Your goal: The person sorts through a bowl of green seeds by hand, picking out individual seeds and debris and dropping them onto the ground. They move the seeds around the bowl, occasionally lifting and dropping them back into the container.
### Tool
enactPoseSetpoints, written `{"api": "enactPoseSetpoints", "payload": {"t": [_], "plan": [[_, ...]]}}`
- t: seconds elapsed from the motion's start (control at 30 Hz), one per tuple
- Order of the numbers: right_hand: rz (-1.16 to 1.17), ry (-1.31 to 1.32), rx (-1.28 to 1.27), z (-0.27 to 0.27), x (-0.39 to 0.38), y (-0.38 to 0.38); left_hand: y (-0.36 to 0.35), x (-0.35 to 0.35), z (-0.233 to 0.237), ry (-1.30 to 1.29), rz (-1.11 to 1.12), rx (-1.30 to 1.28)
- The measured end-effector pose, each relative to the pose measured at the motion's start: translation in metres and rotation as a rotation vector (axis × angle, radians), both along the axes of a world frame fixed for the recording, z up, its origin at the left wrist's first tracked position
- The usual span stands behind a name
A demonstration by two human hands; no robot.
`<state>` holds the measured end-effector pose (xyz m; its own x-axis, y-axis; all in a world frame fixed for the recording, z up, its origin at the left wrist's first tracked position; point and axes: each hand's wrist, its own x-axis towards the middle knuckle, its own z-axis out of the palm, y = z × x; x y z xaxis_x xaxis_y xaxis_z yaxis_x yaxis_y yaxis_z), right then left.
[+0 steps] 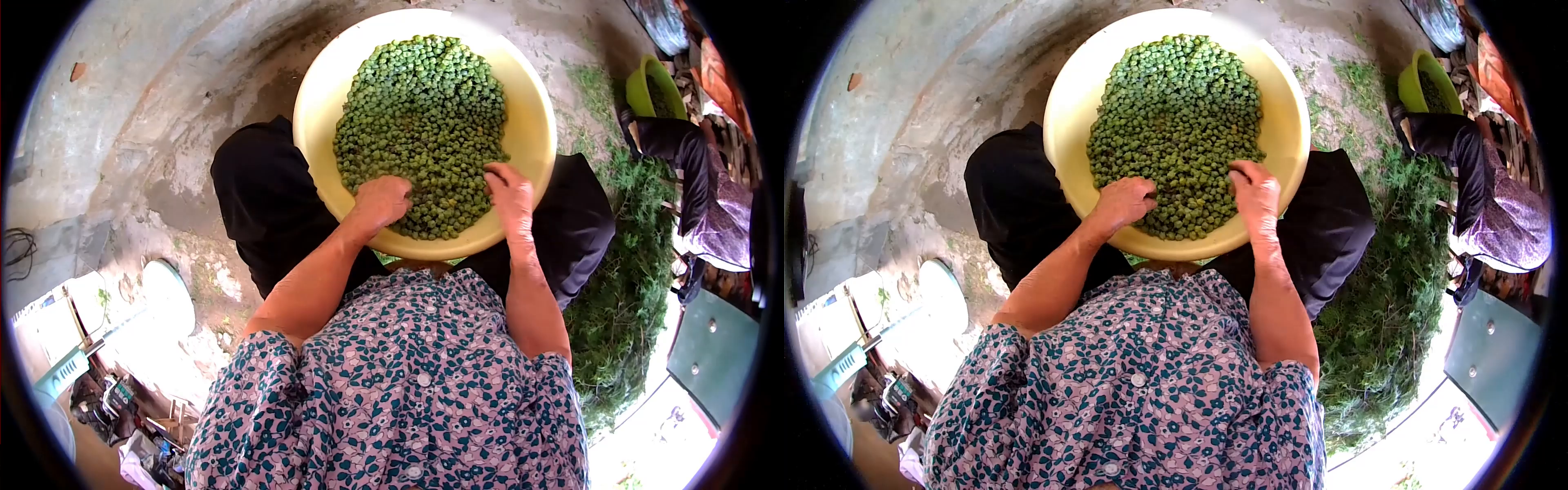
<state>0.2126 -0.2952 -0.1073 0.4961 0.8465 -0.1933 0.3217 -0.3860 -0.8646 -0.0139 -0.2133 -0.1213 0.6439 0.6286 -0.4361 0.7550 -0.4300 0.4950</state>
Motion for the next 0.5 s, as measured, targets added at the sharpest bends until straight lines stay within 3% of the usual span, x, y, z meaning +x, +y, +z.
{"api": "enactPoseSetpoints", "payload": {"t": [0.07, 0.2, 0.43, 0.5], "plan": [[0.164, -0.272, 0.056, -0.034, -0.001, 0.005, -0.001, 0.0, 0.005, 0.013, 0.006, -0.006], [0.325, -0.518, -0.054, -0.052, -0.009, 0.01, -0.001, -0.001, 0.007, -0.003, 0.017, -0.003], [0.404, -0.557, -0.112, -0.045, -0.011, 0.008, -0.003, 0.001, 0.008, 0.012, 0.023, -0.008], [0.358, -0.379, -0.075, -0.025, -0.014, 0.004, -0.003, 0.002, 0.008, -0.005, 0.037, -0.005]]}}
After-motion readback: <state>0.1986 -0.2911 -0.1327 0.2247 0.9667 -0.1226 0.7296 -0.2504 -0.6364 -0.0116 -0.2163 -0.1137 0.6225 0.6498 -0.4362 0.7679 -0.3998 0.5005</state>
